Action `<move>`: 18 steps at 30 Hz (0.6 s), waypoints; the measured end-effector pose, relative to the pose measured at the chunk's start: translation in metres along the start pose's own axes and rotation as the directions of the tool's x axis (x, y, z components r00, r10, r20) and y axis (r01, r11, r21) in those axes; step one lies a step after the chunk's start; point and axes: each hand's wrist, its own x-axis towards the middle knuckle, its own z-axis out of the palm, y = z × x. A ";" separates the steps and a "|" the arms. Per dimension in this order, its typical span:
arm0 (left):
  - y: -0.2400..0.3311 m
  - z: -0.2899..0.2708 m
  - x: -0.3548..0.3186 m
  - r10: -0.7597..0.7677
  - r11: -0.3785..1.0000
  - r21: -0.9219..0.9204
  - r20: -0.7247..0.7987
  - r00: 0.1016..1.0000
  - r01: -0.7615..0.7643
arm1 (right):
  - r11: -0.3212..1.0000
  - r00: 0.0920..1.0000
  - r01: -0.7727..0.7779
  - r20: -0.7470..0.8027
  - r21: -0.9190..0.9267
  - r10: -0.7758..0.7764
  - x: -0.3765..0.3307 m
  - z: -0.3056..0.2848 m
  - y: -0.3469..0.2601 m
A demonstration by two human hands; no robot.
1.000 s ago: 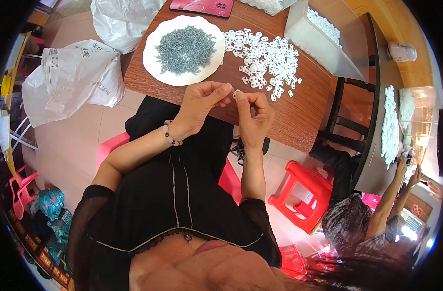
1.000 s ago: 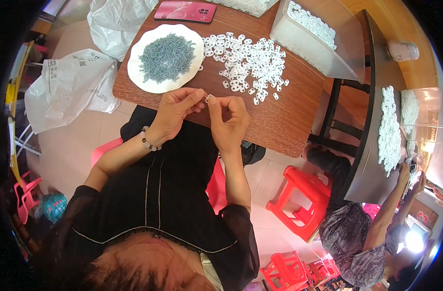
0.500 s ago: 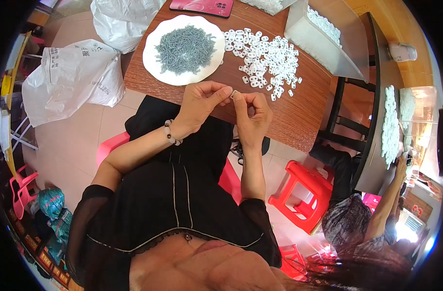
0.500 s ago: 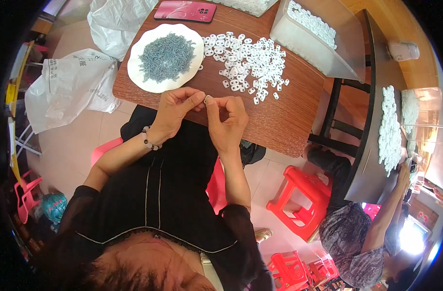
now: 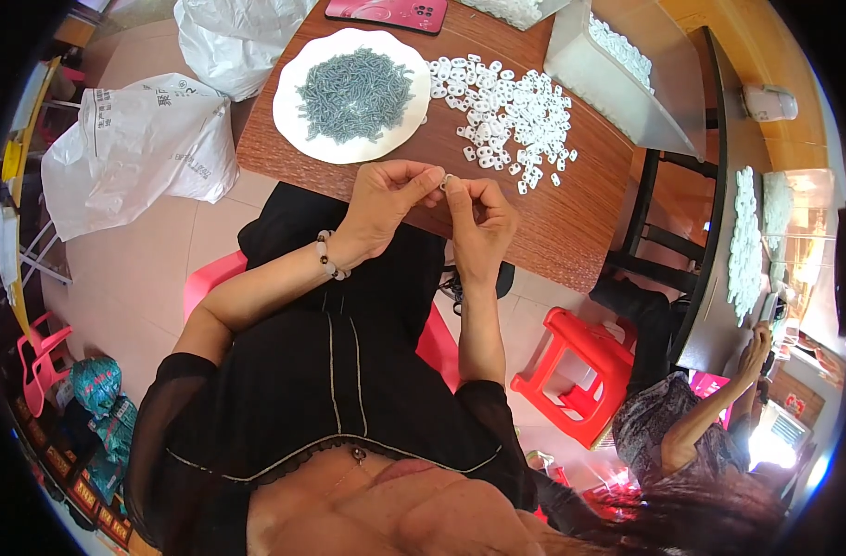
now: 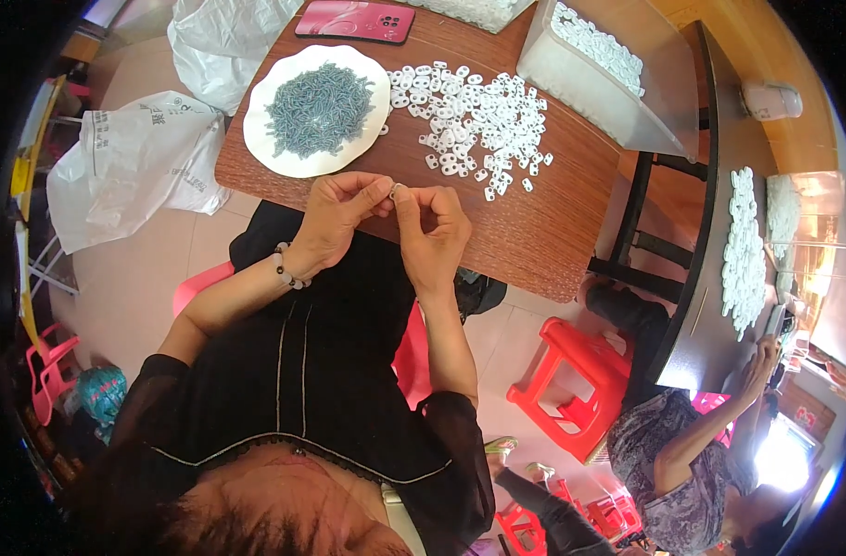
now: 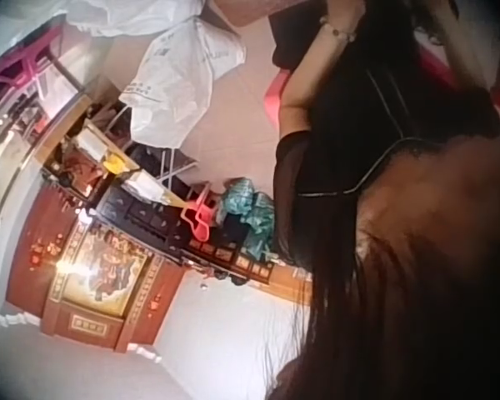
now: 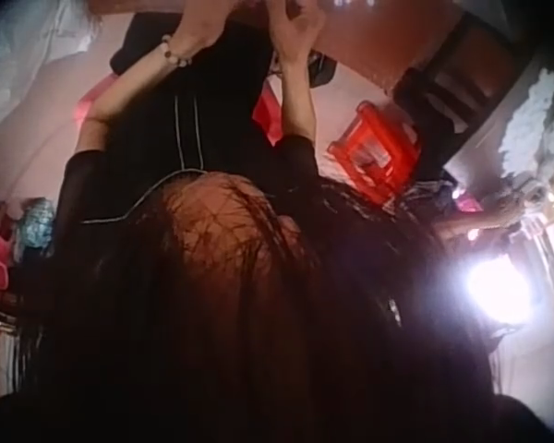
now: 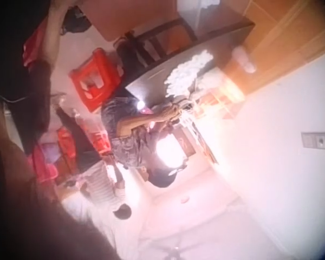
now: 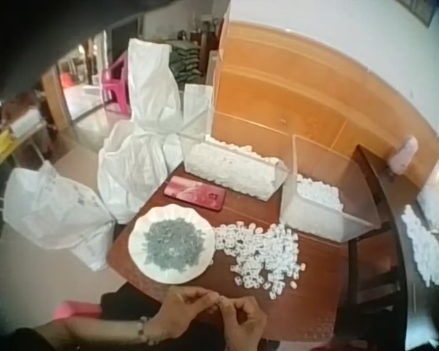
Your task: The recorder is manually assembling small white plastic fasteners by inserting small grey beads into designated slots.
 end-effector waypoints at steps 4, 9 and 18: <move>0.001 0.001 -0.001 -0.074 0.991 -0.110 0.023 0.997 0.076 | 0.998 1.000 -0.015 0.002 0.069 0.014 0.001 0.000 -0.003; 0.008 -0.001 -0.001 -0.122 0.967 -0.217 0.050 0.991 0.130 | 0.995 0.999 -0.036 0.016 0.092 0.035 0.000 0.000 -0.002; 0.007 -0.002 -0.003 -0.113 0.982 -0.148 0.023 0.993 0.116 | 0.995 0.998 -0.049 0.028 0.083 0.047 -0.002 -0.001 -0.006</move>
